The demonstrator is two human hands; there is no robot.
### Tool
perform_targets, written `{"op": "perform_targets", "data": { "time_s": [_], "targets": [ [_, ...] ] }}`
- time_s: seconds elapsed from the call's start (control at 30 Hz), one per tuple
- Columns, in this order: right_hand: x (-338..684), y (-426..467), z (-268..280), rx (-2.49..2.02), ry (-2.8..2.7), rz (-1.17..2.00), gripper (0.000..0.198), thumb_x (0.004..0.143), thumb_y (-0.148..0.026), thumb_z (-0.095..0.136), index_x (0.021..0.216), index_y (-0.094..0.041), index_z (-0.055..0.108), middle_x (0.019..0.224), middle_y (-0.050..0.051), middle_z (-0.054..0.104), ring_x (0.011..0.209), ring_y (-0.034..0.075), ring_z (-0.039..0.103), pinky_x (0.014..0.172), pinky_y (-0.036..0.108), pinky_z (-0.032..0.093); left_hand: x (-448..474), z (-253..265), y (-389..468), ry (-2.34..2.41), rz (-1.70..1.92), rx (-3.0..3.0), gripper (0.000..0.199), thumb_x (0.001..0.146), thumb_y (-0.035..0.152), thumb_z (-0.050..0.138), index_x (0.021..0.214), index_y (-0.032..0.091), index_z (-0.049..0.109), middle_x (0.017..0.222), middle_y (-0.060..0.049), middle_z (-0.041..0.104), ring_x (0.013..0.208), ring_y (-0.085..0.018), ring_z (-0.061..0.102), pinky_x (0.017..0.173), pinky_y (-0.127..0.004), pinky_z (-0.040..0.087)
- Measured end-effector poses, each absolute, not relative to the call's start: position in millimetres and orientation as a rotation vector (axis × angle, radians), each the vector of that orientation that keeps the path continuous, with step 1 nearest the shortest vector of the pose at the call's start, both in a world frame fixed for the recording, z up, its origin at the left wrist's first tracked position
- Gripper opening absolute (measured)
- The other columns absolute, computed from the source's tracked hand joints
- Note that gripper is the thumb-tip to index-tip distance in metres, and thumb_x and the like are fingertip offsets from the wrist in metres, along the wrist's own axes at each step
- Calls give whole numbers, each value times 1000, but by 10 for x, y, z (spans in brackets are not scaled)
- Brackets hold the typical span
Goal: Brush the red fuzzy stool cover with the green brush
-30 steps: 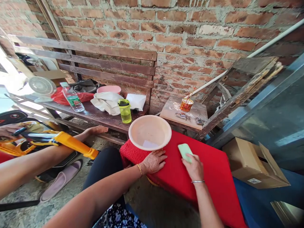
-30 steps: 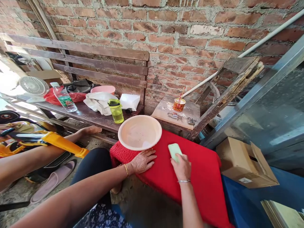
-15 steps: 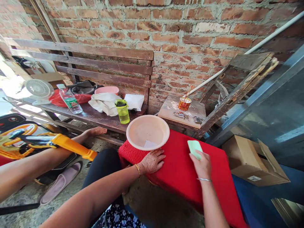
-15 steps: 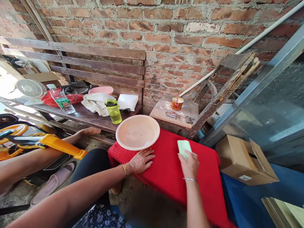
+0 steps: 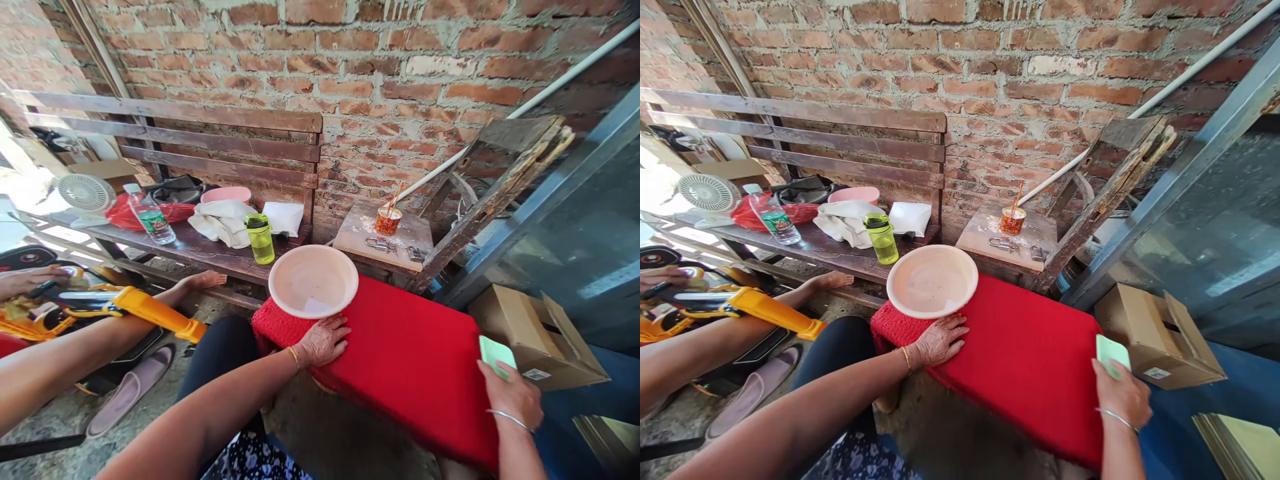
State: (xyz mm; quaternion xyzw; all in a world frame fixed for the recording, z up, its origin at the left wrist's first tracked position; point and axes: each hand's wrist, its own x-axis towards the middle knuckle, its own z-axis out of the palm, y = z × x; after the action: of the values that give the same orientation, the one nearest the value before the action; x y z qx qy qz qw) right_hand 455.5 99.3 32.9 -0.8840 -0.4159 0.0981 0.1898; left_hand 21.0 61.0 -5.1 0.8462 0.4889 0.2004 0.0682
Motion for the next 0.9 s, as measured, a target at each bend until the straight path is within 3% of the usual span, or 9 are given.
{"op": "perform_targets", "data": {
  "time_s": [0.2, 0.37, 0.57, 0.73, 0.9],
  "targets": [
    [4942, 327, 107, -2329, -1001, 417, 60, 59, -71, 61, 99, -28, 74, 98, 22, 71, 108, 44, 62, 90, 56, 49, 199, -63, 622, 1457, 616, 2551, 37, 95, 33, 56, 129, 21, 66, 141, -12, 58, 134, -28, 51, 118, -46, 38],
    [4782, 28, 84, -2230, -858, 520, 70, 60, -74, 62, 106, -23, 73, 107, 16, 73, 104, 40, 65, 90, 53, 51, 187, -74, 631, 1447, 621, 2550, 37, 95, 29, 55, 128, 19, 66, 140, -13, 58, 134, -28, 51, 118, -48, 37],
    [4829, 38, 19, -2102, -908, 563, 78, 52, -72, 66, 111, -22, 70, 105, 9, 74, 103, 34, 65, 85, 43, 52, 178, -83, 644, 1459, 639, 2547, 36, 94, 29, 56, 127, 19, 68, 140, -13, 59, 132, -28, 53, 116, -48, 39],
    [4910, 14, 64, -2175, -982, 585, 73, 52, -68, 67, 108, -22, 72, 109, 12, 72, 106, 34, 63, 89, 43, 49, 168, -120, 660, 1462, 653, 2563, 35, 95, 29, 55, 126, 19, 68, 139, -13, 59, 132, -29, 53, 115, -48, 41],
    [4902, -58, 119, -2376, -930, 408, 74, 59, -69, 60, 115, -22, 72, 108, 18, 67, 98, 38, 63, 87, 51, 48, 166, -142, 671, 1487, 634, 2568, 35, 94, 29, 56, 126, 19, 68, 140, -13, 59, 131, -28, 54, 115, -47, 41]
  ]
}}
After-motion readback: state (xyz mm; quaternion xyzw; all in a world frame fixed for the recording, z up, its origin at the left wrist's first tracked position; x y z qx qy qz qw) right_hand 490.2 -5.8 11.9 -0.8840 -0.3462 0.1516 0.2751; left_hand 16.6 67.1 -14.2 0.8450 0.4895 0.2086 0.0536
